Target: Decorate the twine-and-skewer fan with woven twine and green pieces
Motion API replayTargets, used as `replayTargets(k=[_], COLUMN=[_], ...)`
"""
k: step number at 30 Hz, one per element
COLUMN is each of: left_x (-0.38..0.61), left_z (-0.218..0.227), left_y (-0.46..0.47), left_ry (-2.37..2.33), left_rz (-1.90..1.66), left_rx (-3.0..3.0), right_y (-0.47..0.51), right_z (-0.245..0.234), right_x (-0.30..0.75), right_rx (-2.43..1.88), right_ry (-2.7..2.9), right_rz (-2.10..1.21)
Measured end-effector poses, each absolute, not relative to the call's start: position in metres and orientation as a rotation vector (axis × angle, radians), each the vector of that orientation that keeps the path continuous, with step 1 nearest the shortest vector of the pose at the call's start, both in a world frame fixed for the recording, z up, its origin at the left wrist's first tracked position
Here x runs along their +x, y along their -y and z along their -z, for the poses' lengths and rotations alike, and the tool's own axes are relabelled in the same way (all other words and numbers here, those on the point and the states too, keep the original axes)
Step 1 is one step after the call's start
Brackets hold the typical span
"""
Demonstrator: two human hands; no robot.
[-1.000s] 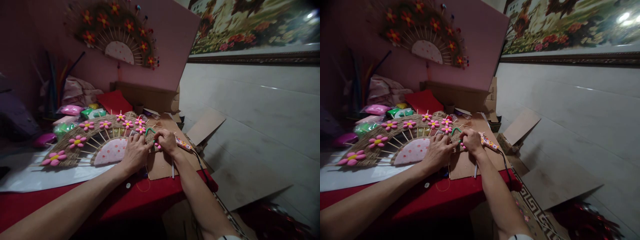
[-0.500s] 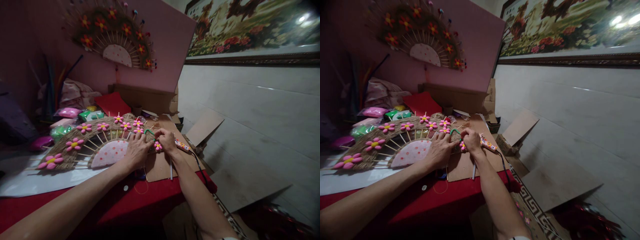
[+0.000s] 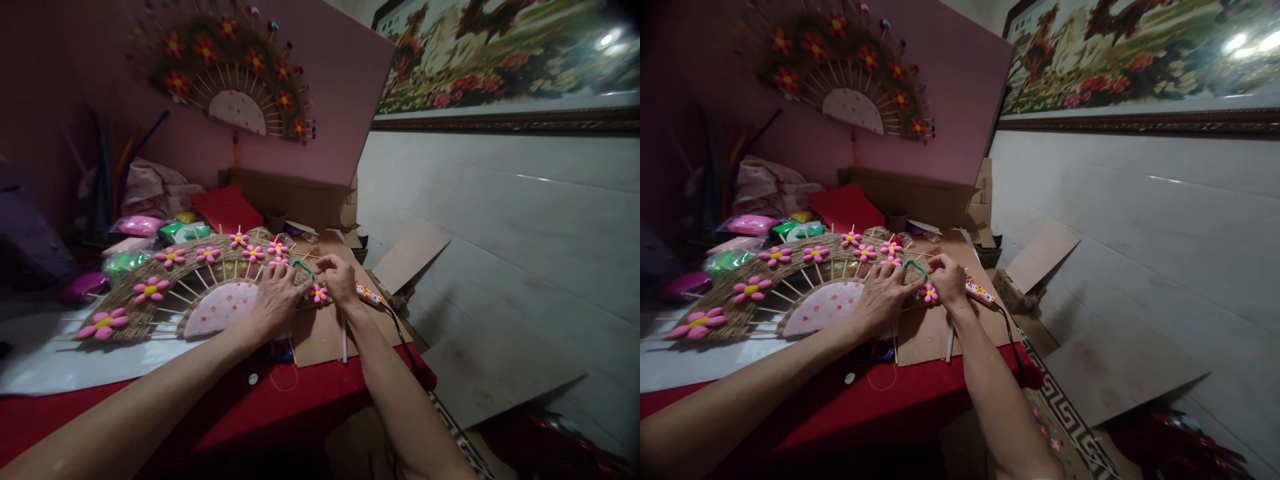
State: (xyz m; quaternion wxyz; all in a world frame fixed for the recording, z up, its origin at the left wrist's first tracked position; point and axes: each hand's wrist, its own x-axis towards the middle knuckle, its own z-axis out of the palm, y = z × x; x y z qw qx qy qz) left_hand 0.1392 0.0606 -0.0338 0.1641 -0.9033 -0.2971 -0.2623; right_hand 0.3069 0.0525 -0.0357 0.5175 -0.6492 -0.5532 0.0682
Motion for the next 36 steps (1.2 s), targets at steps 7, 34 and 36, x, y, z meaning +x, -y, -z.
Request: replayTargets(k=[7,34,36], left_x=[0.134,0.007,-0.008], left_z=[0.027,-0.001,-0.008], left_y=[-0.058,-0.098,-0.106], left_ry=[0.887,1.626,1.766], left_rz=[0.847,1.261,1.311], left_rx=[-2.561,-1.911,-1.777], right_y=[-0.050,-0.056,-0.056], right_z=[0.033,0.051,0.053], right_x=[0.307,0.311,0.311], right_rx=[-1.568,-1.759,-1.779], right_ry=[1.355,1.707,1.722], right_rz=[-0.059,0.345,0.317])
